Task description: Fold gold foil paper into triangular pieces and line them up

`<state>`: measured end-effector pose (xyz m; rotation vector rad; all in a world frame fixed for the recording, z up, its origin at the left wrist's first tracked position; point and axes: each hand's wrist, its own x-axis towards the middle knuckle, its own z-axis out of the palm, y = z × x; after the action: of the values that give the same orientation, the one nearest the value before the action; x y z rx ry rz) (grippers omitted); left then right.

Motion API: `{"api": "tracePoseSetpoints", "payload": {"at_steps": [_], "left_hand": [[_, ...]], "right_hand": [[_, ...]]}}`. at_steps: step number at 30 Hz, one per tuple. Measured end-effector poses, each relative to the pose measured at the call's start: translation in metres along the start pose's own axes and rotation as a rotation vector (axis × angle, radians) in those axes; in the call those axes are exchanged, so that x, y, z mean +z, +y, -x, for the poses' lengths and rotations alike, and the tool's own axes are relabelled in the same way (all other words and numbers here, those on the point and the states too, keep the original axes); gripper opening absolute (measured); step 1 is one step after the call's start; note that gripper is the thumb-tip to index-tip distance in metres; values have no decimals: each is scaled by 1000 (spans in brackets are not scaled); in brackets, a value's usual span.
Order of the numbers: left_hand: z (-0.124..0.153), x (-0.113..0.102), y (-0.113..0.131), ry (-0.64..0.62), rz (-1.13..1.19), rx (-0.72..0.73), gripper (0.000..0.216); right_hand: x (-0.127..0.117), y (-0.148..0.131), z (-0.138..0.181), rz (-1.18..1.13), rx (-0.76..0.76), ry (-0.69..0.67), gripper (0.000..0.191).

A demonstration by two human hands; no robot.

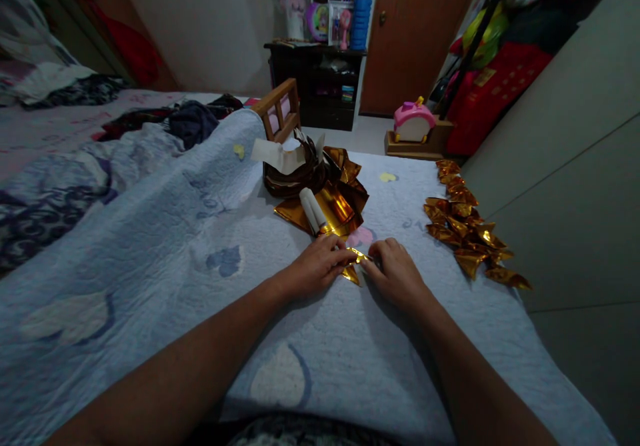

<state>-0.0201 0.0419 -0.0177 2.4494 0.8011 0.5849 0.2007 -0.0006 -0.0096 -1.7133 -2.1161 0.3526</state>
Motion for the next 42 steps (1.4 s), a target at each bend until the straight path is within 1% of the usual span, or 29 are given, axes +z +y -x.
{"api": "tracePoseSetpoints", "payload": {"at_steps": [3,6,9,14,18,22,26,29,31,33,35,38,42], "left_hand": [[2,1,0,37,-27,13,33],[3,0,0,25,5,26,33],[3,-2,1,8,65,35,33],[1,-6,7,22,172,2,18],[0,-6,10,37,237,-14,18],[0,-5,12,64,301,-56,13],[0,-5,16,144,381,-146,8],[0,-3,17,209,446,-234,12],[0,1,17,229,501,-285,16],[1,4,16,221,563,-317,22],[2,6,15,222,604,-311,33],[4,6,16,222,589,-255,51],[5,3,20,195,585,-221,47]], "right_hand": [[3,-3,-2,55,8,23,13],[6,-5,-2,61,-1,29,8],[8,-3,-3,18,-7,47,3],[4,-4,-5,-198,-13,36,5],[-2,-12,-5,-433,28,9,2],[-6,-17,-3,-531,41,20,10],[-3,-14,-2,-646,18,23,32],[3,-11,-2,-742,9,-4,45],[6,-10,-2,-787,27,-7,45],[7,-10,-3,-811,47,2,43],[8,-10,-4,-826,57,-3,42],[7,-9,-4,-854,66,-44,43],[5,-7,-3,-873,38,-79,43]]}}
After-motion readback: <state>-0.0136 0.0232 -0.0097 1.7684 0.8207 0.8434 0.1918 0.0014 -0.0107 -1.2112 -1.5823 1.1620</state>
